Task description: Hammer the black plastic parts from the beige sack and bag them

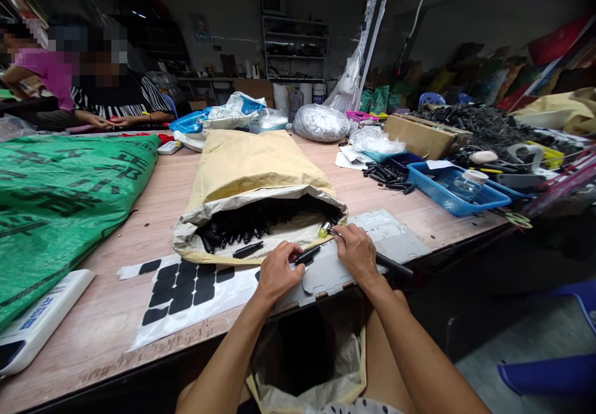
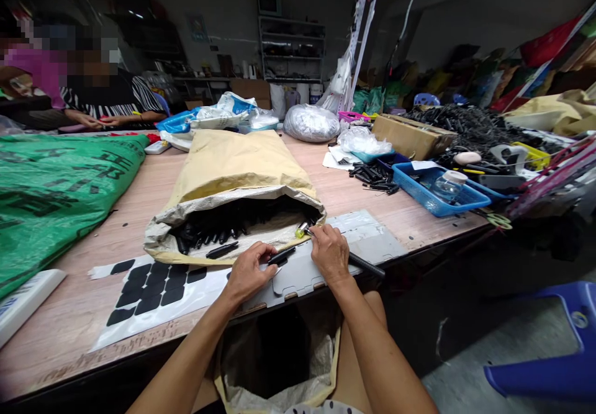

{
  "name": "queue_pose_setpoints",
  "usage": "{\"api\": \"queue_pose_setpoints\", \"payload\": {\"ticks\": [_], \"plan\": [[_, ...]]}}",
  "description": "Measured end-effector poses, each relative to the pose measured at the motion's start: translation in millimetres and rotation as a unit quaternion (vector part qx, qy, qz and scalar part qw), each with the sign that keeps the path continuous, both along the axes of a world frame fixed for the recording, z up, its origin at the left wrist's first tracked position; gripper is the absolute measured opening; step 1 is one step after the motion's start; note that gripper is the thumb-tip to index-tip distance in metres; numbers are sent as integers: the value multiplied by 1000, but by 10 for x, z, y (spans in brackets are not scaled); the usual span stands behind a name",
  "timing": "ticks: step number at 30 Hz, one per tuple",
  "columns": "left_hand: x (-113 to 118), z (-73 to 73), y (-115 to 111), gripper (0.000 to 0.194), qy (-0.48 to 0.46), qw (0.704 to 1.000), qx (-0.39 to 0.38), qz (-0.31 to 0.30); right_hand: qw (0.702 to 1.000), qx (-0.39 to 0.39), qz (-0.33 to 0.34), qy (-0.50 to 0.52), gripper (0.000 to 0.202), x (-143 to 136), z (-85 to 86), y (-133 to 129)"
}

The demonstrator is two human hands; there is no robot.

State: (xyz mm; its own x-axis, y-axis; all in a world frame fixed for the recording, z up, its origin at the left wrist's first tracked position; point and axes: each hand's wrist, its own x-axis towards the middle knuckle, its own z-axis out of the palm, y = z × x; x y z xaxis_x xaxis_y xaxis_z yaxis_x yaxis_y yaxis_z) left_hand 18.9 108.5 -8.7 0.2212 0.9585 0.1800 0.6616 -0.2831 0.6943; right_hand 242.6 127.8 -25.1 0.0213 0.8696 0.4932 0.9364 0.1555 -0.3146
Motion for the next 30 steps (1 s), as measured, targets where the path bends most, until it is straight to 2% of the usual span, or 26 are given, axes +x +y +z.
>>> {"api": "queue_pose_setpoints", "payload": {"ticks": [11, 14, 16, 18, 19, 21, 24, 27, 29, 30], "plan": [[29, 18, -3, 13, 12, 1000, 4, 5, 1000, -8, -13, -14, 24, -6, 2, 9], [18, 123, -221, 14, -22, 999, 13, -36, 1000, -11, -13, -14, 24, -3, 7, 12], [16, 192, -479, 17, -43, 994, 14, -100, 1000, -11, -12, -13, 24, -2, 8, 14], [24, 191, -766, 18, -46, 982, -10, -181, 1000, -9, -13, -14, 24, -1, 5, 15], [31, 144, -897, 18, -39, 976, -29, -210, 1000, -7, -11, -14, 24, 0, 3, 16], [43, -63, -1101, 18, -9, 971, -73, -226, 1000, -5, -8, -15, 24, 2, -2, 16], [26, -584, -1239, 21, 65, 971, -157, -166, 1000, -4, -4, -15, 24, 1, -2, 15], [-41, -1070, -1254, 32, 136, 949, -265, -101, 1000, -6, -6, -11, 24, -4, 8, 10], [-83, -1197, -1251, 36, 176, 926, -316, -110, 1000, -7, -8, -11, 24, -7, 15, 7], [-96, -1178, -1250, 36, 190, 918, -323, -129, 1000, -8, -8, -12, 24, -8, 17, 6]]}}
